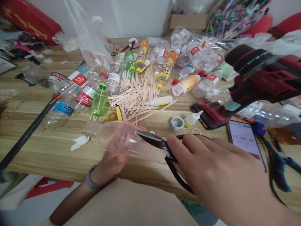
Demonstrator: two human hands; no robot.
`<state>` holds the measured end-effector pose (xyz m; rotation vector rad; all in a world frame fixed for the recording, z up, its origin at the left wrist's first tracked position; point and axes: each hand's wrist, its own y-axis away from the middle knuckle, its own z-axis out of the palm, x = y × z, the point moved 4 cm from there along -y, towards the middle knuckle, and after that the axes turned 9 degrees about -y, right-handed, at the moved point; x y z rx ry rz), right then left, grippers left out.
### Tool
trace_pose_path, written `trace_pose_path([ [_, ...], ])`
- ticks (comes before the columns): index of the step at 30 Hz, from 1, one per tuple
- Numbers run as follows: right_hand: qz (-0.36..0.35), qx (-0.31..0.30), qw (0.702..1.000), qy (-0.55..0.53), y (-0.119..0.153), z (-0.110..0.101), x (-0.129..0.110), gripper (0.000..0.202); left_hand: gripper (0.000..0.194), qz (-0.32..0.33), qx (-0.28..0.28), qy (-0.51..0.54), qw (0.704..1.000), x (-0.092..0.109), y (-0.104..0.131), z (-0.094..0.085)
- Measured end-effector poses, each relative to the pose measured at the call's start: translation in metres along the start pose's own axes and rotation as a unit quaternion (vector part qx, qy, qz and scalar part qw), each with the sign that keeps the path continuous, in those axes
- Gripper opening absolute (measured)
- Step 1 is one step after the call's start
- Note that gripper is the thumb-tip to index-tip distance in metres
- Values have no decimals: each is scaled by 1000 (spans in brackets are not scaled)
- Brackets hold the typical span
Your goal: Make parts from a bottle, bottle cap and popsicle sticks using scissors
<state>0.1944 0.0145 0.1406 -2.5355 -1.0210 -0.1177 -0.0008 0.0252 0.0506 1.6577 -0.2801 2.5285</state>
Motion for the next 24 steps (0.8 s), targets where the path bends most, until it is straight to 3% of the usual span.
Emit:
trace_pose_path([
  [7,1,-18,1000,-19,6,0,1,34,56,-28,-26,51,998,-2,-3,2],
  [12,-45,-6,999,2,6,4,4,34,58,-84,-58,144,984,-9,-8,5],
  [17,-66,37,997,32,-7,7,6,36,58,-147,-54,199,967,-21,-12,6],
  [24,-5,25,1000,16,-22,15,14,47,53,-195,-30,223,955,-23,-19,1],
])
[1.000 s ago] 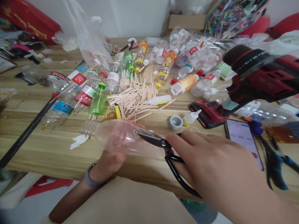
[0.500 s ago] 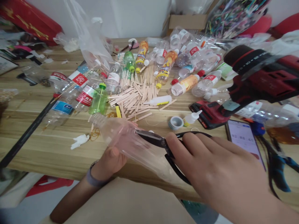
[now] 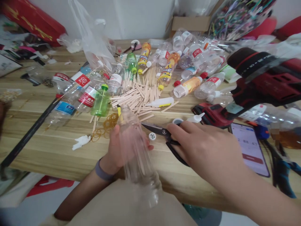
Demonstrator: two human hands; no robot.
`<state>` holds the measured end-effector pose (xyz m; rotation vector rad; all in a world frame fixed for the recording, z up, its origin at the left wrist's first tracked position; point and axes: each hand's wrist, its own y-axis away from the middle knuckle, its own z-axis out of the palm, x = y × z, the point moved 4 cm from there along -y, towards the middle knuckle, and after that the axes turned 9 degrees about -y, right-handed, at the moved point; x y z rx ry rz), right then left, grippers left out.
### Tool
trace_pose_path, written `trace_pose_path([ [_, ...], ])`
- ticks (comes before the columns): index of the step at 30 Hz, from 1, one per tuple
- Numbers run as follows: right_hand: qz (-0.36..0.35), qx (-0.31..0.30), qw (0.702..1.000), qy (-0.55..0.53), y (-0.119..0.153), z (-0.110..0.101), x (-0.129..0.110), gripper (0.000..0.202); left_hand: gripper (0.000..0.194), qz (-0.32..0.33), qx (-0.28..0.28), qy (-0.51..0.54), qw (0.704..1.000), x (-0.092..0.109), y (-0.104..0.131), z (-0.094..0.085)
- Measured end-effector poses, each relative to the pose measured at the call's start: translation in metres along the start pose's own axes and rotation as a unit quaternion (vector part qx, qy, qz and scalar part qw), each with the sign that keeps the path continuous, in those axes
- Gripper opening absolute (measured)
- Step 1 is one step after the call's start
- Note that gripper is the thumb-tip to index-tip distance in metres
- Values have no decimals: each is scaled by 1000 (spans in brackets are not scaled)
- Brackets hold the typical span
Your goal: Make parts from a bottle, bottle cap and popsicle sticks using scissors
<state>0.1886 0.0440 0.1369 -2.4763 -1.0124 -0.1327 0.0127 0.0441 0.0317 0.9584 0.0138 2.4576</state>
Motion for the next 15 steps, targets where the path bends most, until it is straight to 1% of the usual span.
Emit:
trace_pose_path([
  [3,17,-21,999,-21,-1,3,2,51,51,6,3,-8,1000,5,-2,-5],
  [5,19,-24,999,-41,-1,2,1,50,52,-2,9,-14,1000,6,-2,-7],
  [8,23,-29,998,-40,-1,0,-3,47,53,-13,12,-25,1000,5,-2,-9],
  [12,12,-19,1000,-15,-2,-7,-8,43,55,-13,-1,-35,999,4,-1,-7],
  [15,-6,-7,1000,-6,-2,-10,-12,40,56,-16,10,-31,999,4,1,-5],
])
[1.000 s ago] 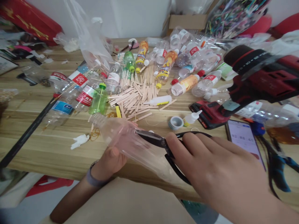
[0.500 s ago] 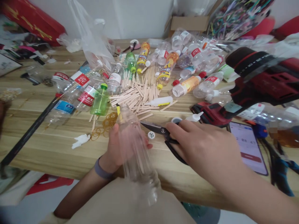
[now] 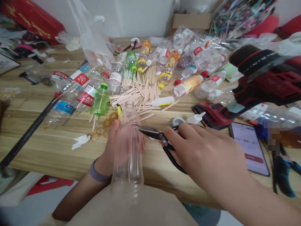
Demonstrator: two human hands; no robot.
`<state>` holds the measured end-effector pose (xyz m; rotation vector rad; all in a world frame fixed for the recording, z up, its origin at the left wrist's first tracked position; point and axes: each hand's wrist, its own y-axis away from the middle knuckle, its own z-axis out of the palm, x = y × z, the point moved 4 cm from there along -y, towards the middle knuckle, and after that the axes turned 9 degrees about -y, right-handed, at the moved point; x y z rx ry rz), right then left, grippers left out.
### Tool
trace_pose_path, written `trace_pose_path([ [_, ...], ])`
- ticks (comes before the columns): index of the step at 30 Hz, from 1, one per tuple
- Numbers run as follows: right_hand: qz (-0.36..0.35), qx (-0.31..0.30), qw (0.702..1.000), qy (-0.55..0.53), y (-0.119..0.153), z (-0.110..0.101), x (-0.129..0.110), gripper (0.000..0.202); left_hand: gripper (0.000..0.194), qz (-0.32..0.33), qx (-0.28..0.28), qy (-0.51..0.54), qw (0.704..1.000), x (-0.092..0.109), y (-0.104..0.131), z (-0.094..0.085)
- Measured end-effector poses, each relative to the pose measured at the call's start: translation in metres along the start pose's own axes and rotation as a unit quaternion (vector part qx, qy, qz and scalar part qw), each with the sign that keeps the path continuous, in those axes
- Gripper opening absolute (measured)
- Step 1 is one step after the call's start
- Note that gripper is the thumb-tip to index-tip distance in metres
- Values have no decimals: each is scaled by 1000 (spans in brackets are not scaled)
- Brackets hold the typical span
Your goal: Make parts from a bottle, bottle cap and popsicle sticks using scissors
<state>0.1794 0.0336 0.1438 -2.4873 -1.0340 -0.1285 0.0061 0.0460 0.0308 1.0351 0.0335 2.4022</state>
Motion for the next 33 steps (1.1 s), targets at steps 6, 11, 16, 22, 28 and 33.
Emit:
trace_pose_path([
  [6,-29,-10,1000,-5,0,0,-3,39,50,-23,48,9,999,2,5,6],
  [11,-39,-10,998,41,4,2,-5,32,54,-41,56,36,997,0,4,9],
  [16,-47,-17,998,43,2,-1,-6,40,57,-89,86,44,991,-1,4,11],
  [22,-70,-31,997,15,-4,-8,-1,37,50,-6,103,15,995,2,4,11],
  [28,-38,-46,997,-43,-3,1,4,26,47,52,173,-41,983,4,8,13],
  [33,-5,-35,999,-40,-5,-4,3,24,48,65,189,-59,978,6,9,17],
])
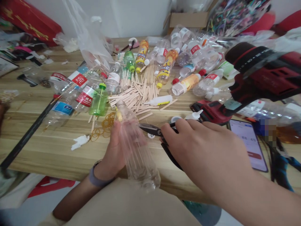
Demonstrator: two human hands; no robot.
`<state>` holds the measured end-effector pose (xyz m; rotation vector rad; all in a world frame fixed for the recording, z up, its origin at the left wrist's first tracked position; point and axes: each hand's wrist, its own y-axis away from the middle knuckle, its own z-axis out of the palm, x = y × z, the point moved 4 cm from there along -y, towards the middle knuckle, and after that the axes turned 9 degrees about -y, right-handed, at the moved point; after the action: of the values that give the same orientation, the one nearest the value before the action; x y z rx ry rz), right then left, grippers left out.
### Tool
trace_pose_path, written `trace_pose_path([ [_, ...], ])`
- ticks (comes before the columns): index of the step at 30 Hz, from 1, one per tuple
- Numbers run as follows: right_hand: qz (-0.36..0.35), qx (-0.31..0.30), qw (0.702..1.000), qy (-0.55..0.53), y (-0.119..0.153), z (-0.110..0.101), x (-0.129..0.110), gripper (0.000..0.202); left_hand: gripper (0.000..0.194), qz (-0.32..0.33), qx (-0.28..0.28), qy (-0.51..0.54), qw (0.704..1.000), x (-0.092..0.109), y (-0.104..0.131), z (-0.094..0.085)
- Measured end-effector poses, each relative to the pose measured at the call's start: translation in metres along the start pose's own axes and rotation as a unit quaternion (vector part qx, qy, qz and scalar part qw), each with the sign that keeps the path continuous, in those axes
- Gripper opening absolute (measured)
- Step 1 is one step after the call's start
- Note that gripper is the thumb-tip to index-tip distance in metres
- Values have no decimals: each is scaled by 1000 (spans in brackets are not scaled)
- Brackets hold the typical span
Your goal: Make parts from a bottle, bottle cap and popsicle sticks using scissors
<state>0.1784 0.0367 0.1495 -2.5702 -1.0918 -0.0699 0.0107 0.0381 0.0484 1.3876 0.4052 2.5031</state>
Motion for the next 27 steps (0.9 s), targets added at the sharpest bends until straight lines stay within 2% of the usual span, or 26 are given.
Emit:
trace_pose_path([
  [7,17,-27,999,-29,-1,4,3,19,47,21,4,-2,1000,-2,-1,1],
  [10,22,-22,1000,-3,-3,4,-1,19,46,29,18,-10,999,-7,0,-3],
  [15,36,-14,998,46,-4,4,-9,21,41,49,11,-24,998,-9,1,-5],
  [21,-5,37,996,85,0,9,-13,24,53,-83,-11,67,994,-1,-1,4],
  [27,-18,62,996,64,5,10,-12,28,69,-144,-99,82,981,-2,-4,1],
])
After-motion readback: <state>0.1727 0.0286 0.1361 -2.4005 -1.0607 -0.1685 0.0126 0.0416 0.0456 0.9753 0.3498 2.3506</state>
